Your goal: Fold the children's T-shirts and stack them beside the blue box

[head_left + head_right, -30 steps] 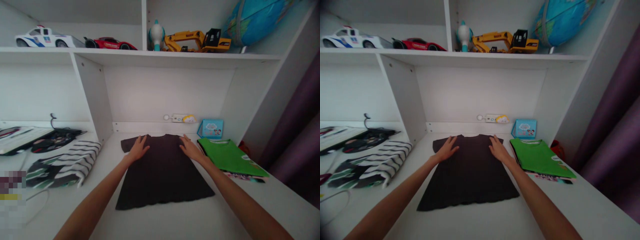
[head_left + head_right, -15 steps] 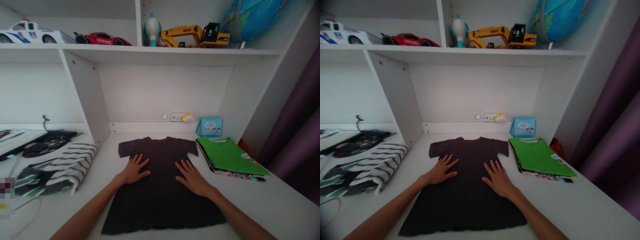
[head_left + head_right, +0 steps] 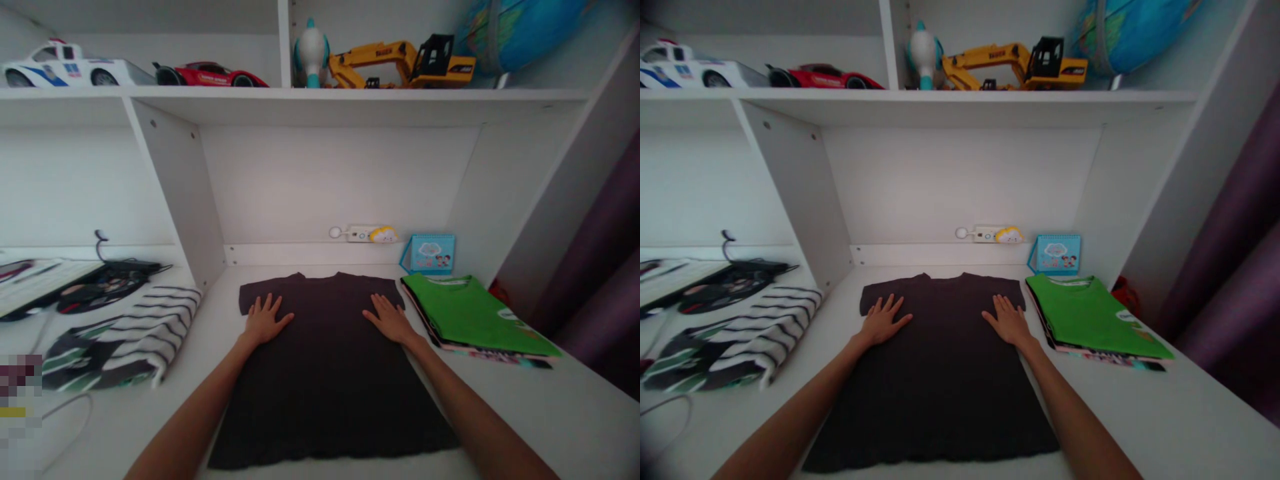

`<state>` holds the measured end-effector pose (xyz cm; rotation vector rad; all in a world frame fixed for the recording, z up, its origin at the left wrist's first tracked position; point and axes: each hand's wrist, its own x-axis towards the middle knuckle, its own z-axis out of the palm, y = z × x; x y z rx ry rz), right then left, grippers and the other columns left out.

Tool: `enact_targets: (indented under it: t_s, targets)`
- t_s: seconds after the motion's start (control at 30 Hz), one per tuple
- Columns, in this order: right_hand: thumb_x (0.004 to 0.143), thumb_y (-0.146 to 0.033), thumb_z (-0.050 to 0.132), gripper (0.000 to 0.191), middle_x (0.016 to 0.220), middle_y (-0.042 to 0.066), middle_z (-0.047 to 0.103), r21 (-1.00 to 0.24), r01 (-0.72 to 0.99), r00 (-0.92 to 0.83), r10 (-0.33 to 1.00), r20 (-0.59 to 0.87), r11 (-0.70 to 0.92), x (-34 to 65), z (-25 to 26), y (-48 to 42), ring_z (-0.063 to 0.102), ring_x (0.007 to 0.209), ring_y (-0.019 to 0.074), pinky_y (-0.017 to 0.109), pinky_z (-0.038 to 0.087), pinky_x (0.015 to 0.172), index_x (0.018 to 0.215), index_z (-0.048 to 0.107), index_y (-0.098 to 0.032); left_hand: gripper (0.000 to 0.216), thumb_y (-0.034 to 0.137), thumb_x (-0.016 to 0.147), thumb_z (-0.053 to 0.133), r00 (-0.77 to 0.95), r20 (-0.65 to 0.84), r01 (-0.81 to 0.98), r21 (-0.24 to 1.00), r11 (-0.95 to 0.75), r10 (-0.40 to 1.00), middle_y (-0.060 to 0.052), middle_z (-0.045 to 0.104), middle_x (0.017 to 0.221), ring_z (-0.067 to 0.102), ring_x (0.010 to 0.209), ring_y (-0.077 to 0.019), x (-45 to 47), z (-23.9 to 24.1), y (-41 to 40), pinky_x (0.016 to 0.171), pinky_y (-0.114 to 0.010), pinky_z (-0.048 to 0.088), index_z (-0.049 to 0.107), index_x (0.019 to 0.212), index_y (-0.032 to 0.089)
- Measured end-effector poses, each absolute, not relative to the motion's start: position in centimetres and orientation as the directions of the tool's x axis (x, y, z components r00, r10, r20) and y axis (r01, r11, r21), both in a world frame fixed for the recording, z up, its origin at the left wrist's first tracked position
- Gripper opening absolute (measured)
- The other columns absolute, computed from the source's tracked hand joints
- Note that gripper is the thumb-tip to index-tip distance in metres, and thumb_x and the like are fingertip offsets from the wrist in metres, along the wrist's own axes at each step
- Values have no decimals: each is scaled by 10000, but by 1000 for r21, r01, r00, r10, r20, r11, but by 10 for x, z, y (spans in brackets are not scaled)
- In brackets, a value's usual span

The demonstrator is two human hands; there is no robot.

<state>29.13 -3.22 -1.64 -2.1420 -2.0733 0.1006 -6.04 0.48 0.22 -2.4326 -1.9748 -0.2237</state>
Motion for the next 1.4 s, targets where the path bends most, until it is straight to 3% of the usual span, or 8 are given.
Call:
enact_targets:
  t_s: [0.4, 1.03, 1.4]
  targets:
    - [818, -608, 198, 726, 1423, 52, 203, -194, 981, 29, 993, 116, -6, 296, -26, -32, 132, 1306, 223, 472, 139, 1027, 1371, 202, -138, 803, 755, 708, 149, 188, 163, 974, 98, -206, 969, -39, 202, 1429, 148, 1280, -356, -56, 2, -2, 1001, -486, 166, 261, 1351, 287]
    - [828, -583, 217, 697, 1408, 76, 248, -203, 979, 36, 987, 158, -3, 292, -22, -35, 162, 1297, 238, 484, 160, 1014, 1356, 248, -130, 784, 741, 724, 166, 216, 138, 968, 95, -230, 966, -44, 183, 1434, 140, 1282, -351, -55, 5, 1, 989, -491, 168, 248, 1355, 284]
    - [825, -590, 193, 710, 1417, 73, 221, -197, 980, 30, 992, 120, -5, 293, -23, -34, 134, 1304, 234, 483, 152, 1018, 1367, 217, -131, 790, 750, 716, 159, 221, 134, 968, 95, -234, 966, -40, 190, 1432, 140, 1283, -350, -55, 5, -1, 993, -484, 164, 255, 1352, 290]
